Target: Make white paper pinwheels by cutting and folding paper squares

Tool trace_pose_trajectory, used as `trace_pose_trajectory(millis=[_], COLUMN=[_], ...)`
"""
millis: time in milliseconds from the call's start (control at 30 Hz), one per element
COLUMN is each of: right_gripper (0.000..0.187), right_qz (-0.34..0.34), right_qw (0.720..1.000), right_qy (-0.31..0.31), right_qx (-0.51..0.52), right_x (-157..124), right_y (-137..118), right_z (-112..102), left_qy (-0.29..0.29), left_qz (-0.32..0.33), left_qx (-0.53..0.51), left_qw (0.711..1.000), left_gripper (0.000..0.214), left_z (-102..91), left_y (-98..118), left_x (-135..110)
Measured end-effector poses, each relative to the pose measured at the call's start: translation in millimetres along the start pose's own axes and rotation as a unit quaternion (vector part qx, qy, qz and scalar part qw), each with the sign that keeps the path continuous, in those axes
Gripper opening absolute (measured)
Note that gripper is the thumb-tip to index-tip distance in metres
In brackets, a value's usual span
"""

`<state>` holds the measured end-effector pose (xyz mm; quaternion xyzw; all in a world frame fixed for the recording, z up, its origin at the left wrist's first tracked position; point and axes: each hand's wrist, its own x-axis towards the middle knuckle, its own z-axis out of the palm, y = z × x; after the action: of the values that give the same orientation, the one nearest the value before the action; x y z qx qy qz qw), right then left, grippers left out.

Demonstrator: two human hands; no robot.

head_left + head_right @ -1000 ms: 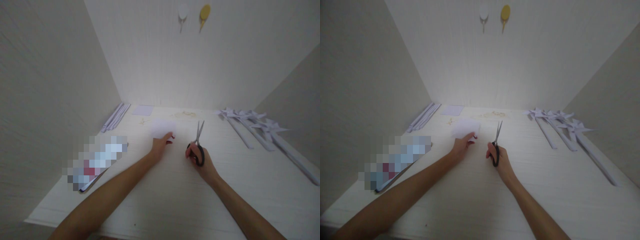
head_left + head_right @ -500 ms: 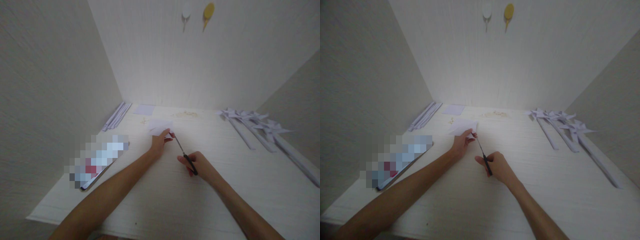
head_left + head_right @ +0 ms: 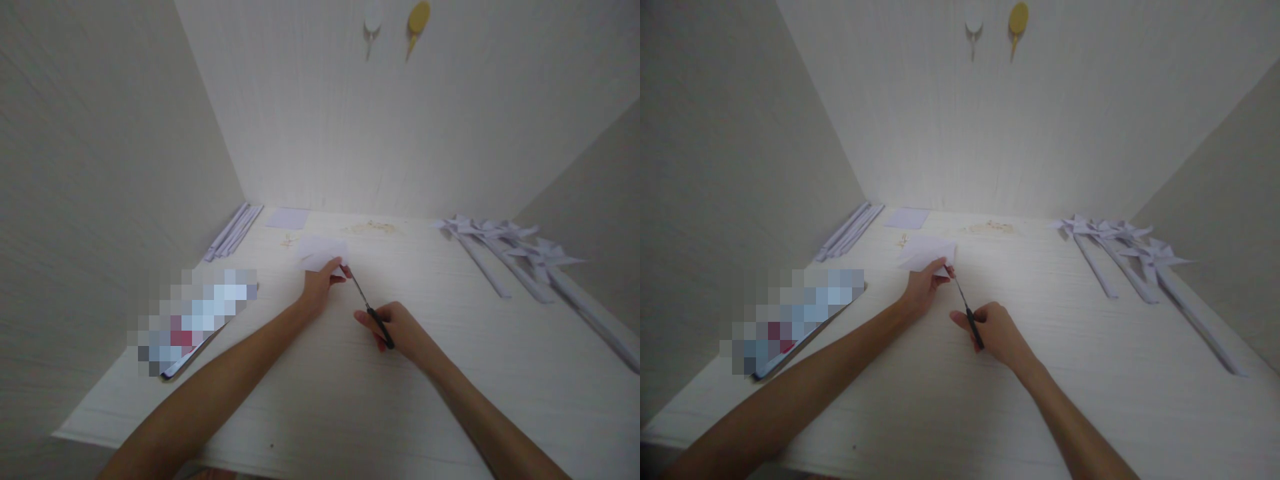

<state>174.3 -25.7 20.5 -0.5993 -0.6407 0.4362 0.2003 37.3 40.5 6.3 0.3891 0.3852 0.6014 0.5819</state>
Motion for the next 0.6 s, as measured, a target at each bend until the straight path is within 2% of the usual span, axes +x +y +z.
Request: trace_pose_trajectory(millis=[600], right_gripper=[0.054], right_qz=[0.013], right_qw=[0.999], right_qy=[-0.007], right_qx=[-0.034], right_x=[-0.3], right_y=[-2.7], right_z=[-1.3], left_qy=[-0.004], left_qz=[0.007], left_qx=[0.010], left_qw=[1.000], left_gripper=[0.015], left_z=[-1.9], left_y=[-2.7], left_x=[1.3])
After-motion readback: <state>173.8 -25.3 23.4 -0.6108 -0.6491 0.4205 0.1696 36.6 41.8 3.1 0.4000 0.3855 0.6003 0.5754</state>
